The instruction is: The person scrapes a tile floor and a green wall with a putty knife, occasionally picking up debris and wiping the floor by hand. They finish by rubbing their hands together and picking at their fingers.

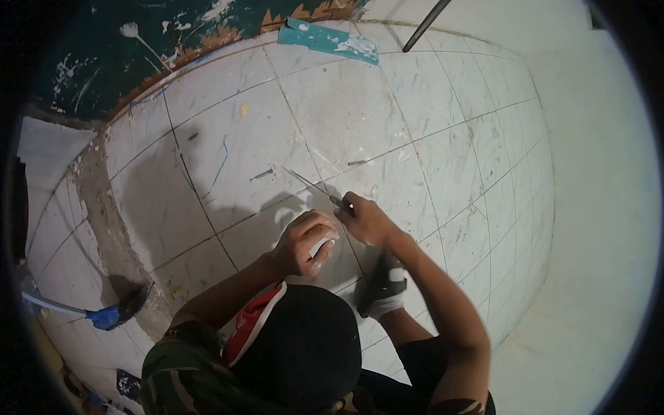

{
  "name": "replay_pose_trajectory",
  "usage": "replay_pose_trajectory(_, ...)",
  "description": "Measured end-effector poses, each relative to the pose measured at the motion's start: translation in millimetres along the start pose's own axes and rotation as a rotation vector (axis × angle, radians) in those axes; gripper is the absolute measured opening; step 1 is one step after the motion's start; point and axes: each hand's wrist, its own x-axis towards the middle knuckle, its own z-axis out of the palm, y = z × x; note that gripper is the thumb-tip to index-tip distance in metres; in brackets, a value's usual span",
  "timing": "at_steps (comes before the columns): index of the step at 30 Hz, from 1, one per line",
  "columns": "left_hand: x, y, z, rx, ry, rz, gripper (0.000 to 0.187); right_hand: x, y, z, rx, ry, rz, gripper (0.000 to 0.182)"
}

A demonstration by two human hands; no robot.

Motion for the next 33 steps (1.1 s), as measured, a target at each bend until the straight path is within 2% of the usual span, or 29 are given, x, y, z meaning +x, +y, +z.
replay_pose_trajectory(1,1,2,-2,0.005,-0.015,-0.019,0.016,3,-9,-17,0.004,0.015,-0.008,0.034)
replay_pose_trajectory(4,5,9,-16,0.064,-0.026,-0.051,0.015,-4,-44,-74,0.321,-0.211,0.272,0.034)
replay_pose_trajectory(9,10,17,-49,0.195,0.02,-0.112,0.01,-25,-65,-158,0.561,-0.311,0.345,0.034)
replay_pose_trajectory(13,21,34,-89,0.342,-0.032,-0.105,0.01,-40,-73,-202,0.637,-0.269,0.363,0.038)
replay_pose_trajectory(14,25,42,-98,0.416,-0.054,-0.159,0.01,-37,-67,-206,0.648,-0.268,0.339,0.038)
replay_pose_trajectory(15,31,53,-109,0.495,-0.074,-0.215,0.009,-29,-57,-208,0.711,-0.3,0.266,0.038)
replay_pose_trajectory(17,50,83,-136,0.574,-0.119,-0.166,0.008,-4,-41,-200,0.783,-0.342,0.148,0.039)
replay_pose_trajectory(19,72,126,-159,0.673,-0.237,-0.197,0.007,32,-30,-180,0.631,-0.127,0.008,0.041)
replay_pose_trajectory(20,82,150,-168,0.713,-0.232,-0.197,0.007,49,-25,-174,0.523,-0.041,-0.036,0.043)
replay_pose_trajectory(21,92,175,-176,0.806,-0.311,-0.264,0.008,71,-19,-170,0.533,-0.051,-0.071,0.043)
replay_pose_trajectory(22,103,201,-179,0.894,-0.389,-0.335,0.008,95,-13,-168,0.409,0.08,-0.193,0.043)
replay_pose_trajectory(23,114,229,-178,0.924,-0.384,-0.339,0.008,113,-13,-172,0.284,0.217,-0.308,0.043)
replay_pose_trajectory(25,129,276,-167,1.027,-0.517,-0.591,0.01,140,-49,-190,0.287,0.35,-0.443,0.037)
replay_pose_trajectory(29,129,302,-130,0.989,-0.417,-0.615,0.011,191,-144,-234,0.384,0.559,-0.751,0.032)
replay_pose_trajectory(31,118,293,-134,0.656,-0.431,-0.79,0.011,206,-191,-256,0.375,0.611,-0.824,0.031)
replay_pose_trajectory(32,113,289,-134,0.803,-0.385,-0.856,0.012,215,-210,-263,0.411,0.654,-0.877,0.033)
replay_pose_trajectory(33,103,286,-135,0.81,-0.378,-0.868,0.012,225,-224,-266,0.443,0.695,-0.929,0.035)
